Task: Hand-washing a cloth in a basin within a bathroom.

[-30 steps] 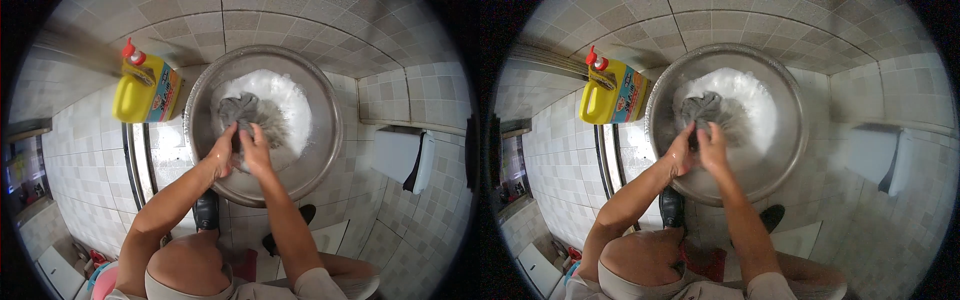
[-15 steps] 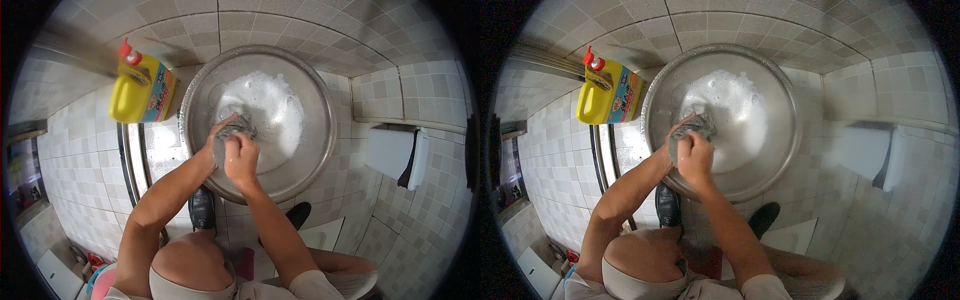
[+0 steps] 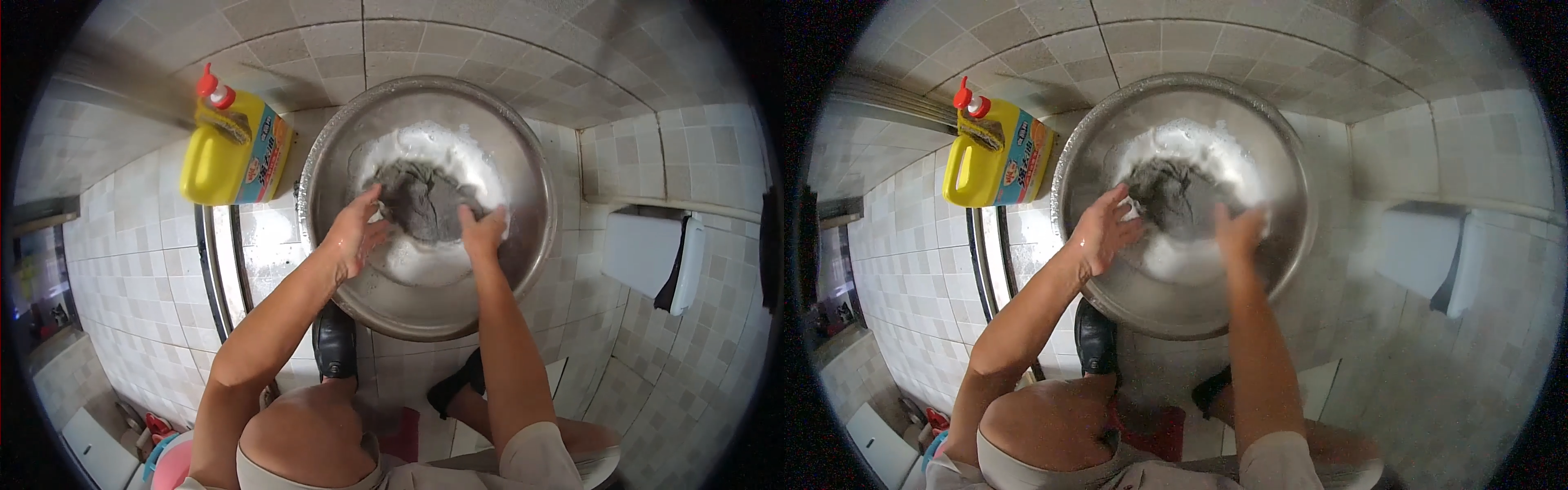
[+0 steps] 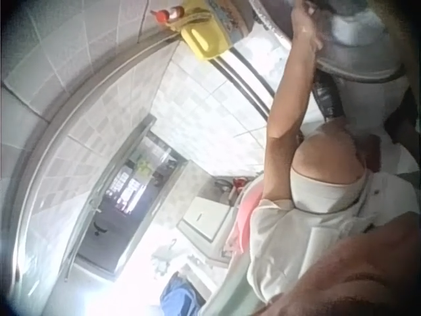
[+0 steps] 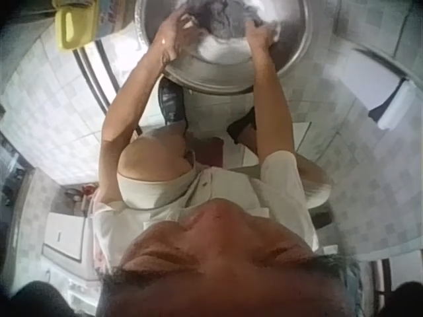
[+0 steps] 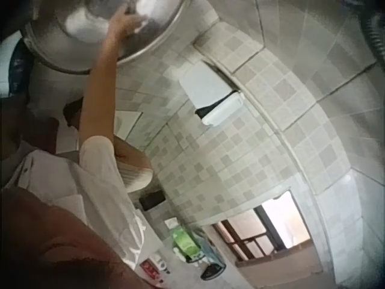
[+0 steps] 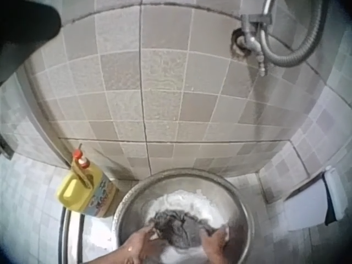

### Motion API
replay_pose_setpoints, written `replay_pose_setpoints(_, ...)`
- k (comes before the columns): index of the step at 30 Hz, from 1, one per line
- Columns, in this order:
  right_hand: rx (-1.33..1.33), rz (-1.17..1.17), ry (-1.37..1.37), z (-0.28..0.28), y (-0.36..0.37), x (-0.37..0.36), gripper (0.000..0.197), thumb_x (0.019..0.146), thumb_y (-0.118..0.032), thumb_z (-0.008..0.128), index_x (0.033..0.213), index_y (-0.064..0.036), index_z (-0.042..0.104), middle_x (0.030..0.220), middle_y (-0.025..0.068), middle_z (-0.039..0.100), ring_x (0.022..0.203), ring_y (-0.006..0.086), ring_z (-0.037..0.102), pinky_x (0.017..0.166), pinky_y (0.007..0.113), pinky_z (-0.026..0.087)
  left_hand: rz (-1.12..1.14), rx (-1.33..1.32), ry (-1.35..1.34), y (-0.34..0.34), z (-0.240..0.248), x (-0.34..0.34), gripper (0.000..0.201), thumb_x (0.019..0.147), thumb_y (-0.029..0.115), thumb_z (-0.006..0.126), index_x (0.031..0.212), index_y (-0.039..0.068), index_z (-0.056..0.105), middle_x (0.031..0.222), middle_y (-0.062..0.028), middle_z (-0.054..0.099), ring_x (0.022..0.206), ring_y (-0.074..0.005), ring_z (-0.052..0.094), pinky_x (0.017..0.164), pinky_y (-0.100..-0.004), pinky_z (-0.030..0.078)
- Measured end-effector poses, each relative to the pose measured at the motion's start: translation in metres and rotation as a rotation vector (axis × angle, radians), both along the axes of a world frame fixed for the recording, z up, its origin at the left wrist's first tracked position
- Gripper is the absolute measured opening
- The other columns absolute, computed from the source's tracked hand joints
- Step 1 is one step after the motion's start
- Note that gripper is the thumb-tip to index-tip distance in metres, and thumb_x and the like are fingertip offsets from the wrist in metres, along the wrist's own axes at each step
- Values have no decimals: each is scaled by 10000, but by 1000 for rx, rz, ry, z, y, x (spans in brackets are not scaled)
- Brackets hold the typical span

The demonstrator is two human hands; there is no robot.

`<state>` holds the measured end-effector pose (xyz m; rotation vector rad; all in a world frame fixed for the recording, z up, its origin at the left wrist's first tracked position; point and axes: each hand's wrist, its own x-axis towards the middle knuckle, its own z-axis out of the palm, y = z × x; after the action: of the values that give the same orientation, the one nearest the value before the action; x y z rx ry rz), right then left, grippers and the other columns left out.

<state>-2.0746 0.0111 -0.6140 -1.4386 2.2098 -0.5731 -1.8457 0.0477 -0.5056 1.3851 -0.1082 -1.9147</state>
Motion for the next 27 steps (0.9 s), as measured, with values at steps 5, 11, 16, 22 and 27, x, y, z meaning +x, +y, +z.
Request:
replay_pose_setpoints(5, 192, 162, -725, -2, 21, 57, 449, 744, -35, 610, 1182, 12, 524, 1014, 91, 590, 936, 176, 552, 814, 277, 446, -115, 184, 96, 6, -10, -10, 839, 898, 616, 358, 1468, 39, 146, 1512, -242, 135, 1387, -413, 165, 1103, -550, 134)
replay_pose_setpoints(11, 336, 362, -1334, 129, 52, 97, 439, 675, 5, 533, 1113, 23, 560, 1015, 69, 581, 935, 142, 531, 809, 246, 424, 168, -54, 523, -14, -35, 24, 722, 894, 632, 336, 1327, 63, 441, 1258, -182, 526, 1143, -362, 501, 968, -559, 369)
replay_pose_setpoints(16, 334, 288, -1483, 156, 56, 104, 300, 749, -128, 602, 1004, 29, 592, 889, 54, 608, 816, 104, 543, 737, 236, 431, 190, 9, 437, -27, -31, 16, 617, 905, 585, 413, 1111, 22, 559, 1012, -204, 599, 882, -314, 602, 787, -432, 505)
replay_pose_setpoints(22, -37, 178, -767, 146, 53, 125, 286, 811, -238, 632, 724, 34, 616, 539, 40, 541, 533, 77, 489, 513, 287, 415, -24, -267, 1112, -20, -84, 5, 454, 906, 467, 514, 960, 26, 609, 869, -112, 638, 673, -197, 624, 565, -289, 525)
replay_pose_setpoints(27, -62, 197, -480, 74, 29, 94, 486, 834, -454, 554, 781, 19, 649, 657, 205, 634, 619, 326, 644, 631, 417, 491, 174, -74, 453, 0, -38, -24, 359, 893, 355, 520, 1015, 32, 618, 924, -107, 643, 792, -219, 641, 711, -318, 551)
